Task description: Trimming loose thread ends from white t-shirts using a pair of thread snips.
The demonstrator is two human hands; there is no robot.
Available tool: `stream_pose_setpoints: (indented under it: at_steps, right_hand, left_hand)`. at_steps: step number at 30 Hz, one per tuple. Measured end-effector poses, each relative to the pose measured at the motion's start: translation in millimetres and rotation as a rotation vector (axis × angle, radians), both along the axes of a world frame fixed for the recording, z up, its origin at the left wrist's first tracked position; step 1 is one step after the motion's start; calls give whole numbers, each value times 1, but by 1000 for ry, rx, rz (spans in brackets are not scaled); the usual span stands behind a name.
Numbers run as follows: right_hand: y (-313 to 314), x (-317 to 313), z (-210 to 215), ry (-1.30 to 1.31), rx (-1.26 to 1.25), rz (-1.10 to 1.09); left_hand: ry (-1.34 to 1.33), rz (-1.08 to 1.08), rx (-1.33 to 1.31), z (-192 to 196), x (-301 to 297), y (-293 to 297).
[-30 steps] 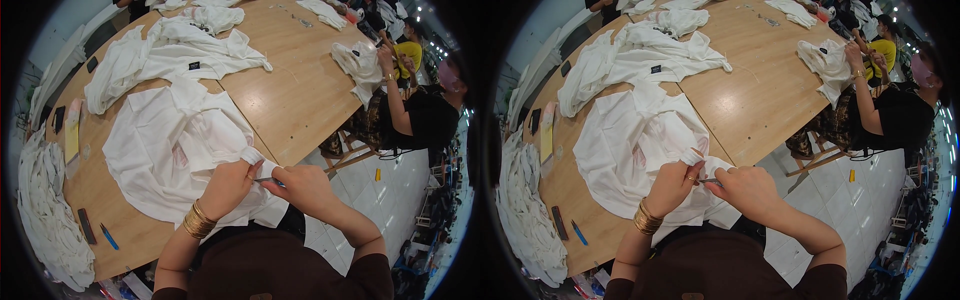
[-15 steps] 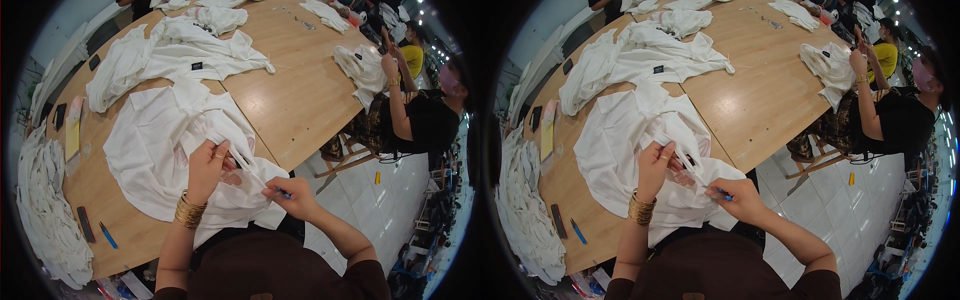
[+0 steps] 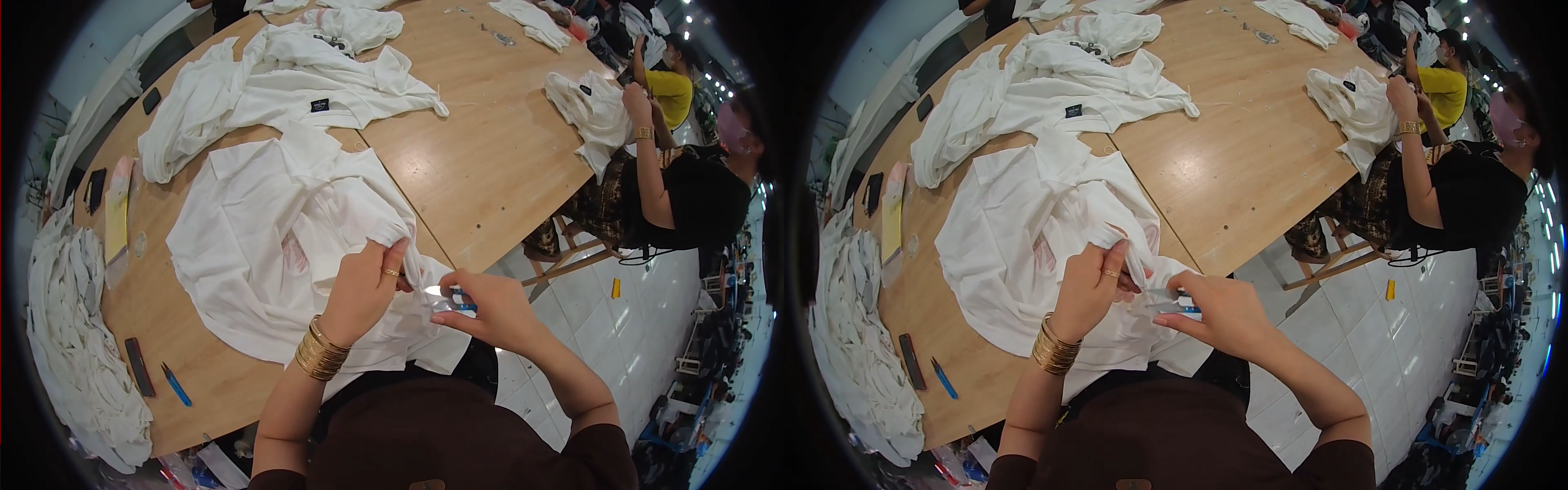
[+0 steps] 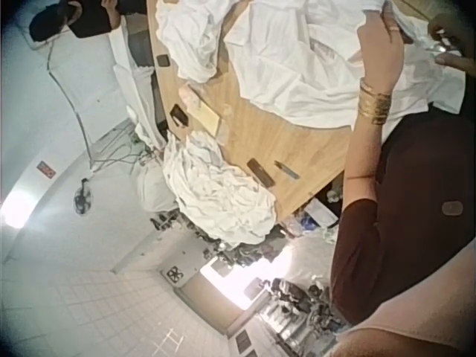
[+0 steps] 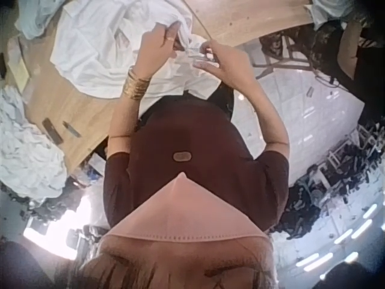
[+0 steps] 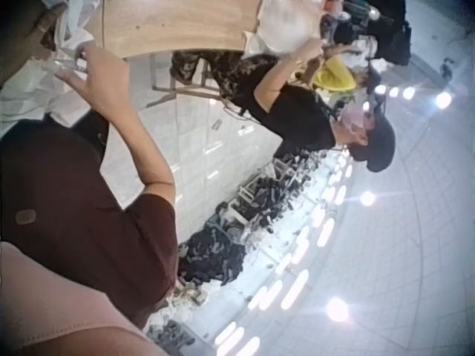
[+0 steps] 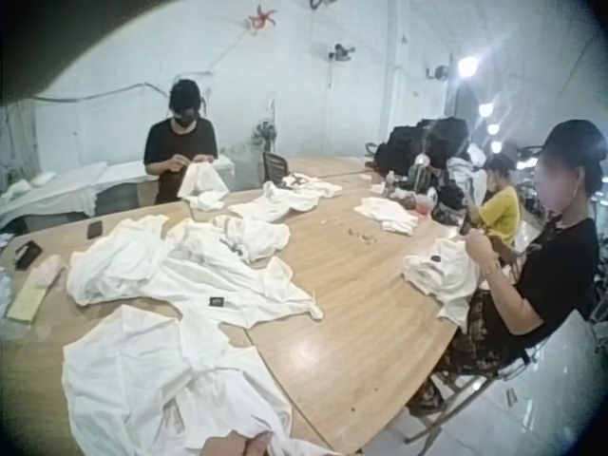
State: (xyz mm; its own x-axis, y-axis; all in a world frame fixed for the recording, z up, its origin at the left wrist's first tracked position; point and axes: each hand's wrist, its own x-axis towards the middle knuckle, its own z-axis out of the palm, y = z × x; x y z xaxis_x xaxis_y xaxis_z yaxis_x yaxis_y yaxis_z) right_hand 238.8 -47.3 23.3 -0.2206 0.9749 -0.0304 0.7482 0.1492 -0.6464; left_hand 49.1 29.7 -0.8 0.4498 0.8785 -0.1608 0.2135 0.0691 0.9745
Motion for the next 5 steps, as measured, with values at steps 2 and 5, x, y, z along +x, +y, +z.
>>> stream_pose_setpoints:
  at_steps: [2, 5]
  right_hand:
    - [1, 1, 5, -81, 102, -35]
    - [0, 11, 2, -158, 58, 45]
  left_hand:
    - [131, -44, 133, -2, 1, 1]
    - [188, -99, 166, 5, 3, 2]
